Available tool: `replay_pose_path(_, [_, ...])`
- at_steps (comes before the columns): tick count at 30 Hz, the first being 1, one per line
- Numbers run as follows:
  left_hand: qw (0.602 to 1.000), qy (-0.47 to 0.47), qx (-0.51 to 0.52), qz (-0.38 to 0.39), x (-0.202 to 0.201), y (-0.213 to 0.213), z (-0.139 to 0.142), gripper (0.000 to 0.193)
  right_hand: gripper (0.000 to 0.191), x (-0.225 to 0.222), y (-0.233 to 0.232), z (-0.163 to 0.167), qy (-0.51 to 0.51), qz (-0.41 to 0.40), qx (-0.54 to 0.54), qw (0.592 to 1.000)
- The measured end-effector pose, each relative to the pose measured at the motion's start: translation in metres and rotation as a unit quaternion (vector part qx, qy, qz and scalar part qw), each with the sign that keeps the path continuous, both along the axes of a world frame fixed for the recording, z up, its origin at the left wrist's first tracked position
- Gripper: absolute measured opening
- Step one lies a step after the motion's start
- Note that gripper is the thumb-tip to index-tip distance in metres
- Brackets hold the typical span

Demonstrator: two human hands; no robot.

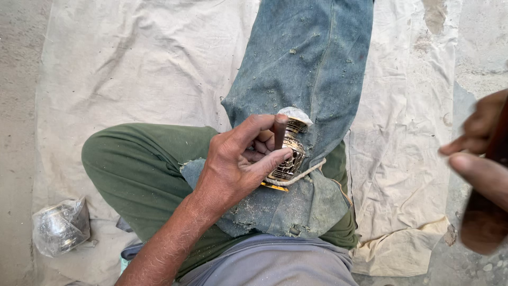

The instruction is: The person sits cross-legged on the ground with a small brass vessel resting on a cloth pad on their lap. They hold a punch against the vessel's surface with one hand and repeatedly strike it with a wooden mallet held in the other hand, repositioning the punch and rotating the vessel to work different areas of the decorated surface.

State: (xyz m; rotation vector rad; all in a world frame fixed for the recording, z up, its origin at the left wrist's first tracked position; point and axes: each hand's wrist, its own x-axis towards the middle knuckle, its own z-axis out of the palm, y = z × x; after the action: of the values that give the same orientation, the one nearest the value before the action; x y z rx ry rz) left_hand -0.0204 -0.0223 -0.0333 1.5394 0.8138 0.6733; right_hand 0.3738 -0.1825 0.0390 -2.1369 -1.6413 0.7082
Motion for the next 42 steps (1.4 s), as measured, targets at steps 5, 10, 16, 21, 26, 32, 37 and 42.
replay_pose_path(5, [0.996,0.012,0.086,-0.020,0.003,0.001,0.006,0.046,0.026,-0.046,0.041,0.018,0.028,-0.112,-0.163,0.980])
replay_pose_path(10, [0.989,0.019,0.130,-0.063,0.004,0.008,0.005,0.051,0.061,-0.078,0.040,0.015,-0.130,-0.018,-0.051,0.990])
replay_pose_path(16, [0.974,0.039,0.194,-0.107,0.001,0.017,0.002,0.041,0.046,-0.051,0.002,0.006,-0.211,0.007,-0.182,0.960])
replay_pose_path(21, [0.977,0.012,0.176,-0.120,0.003,0.021,0.003,0.045,0.024,-0.037,-0.020,-0.004,-0.248,-0.023,-0.269,0.931])
replay_pose_path(26, [0.973,0.008,0.190,-0.132,0.003,0.023,0.003,0.043,0.038,-0.056,-0.022,0.005,-0.192,0.016,-0.091,0.977])
replay_pose_path(32, [0.973,0.010,0.183,-0.142,0.003,0.025,0.002,0.044,0.044,-0.075,-0.007,0.015,-0.184,0.038,-0.009,0.982])
replay_pose_path(37, [0.970,0.022,0.193,-0.143,0.005,0.026,0.002,0.047,0.040,-0.061,-0.016,0.010,-0.223,0.076,-0.007,0.972])
replay_pose_path(42, [0.971,0.007,0.190,-0.143,0.004,0.028,0.000,0.046,0.030,-0.056,-0.018,-0.007,-0.097,-0.011,-0.104,0.990])
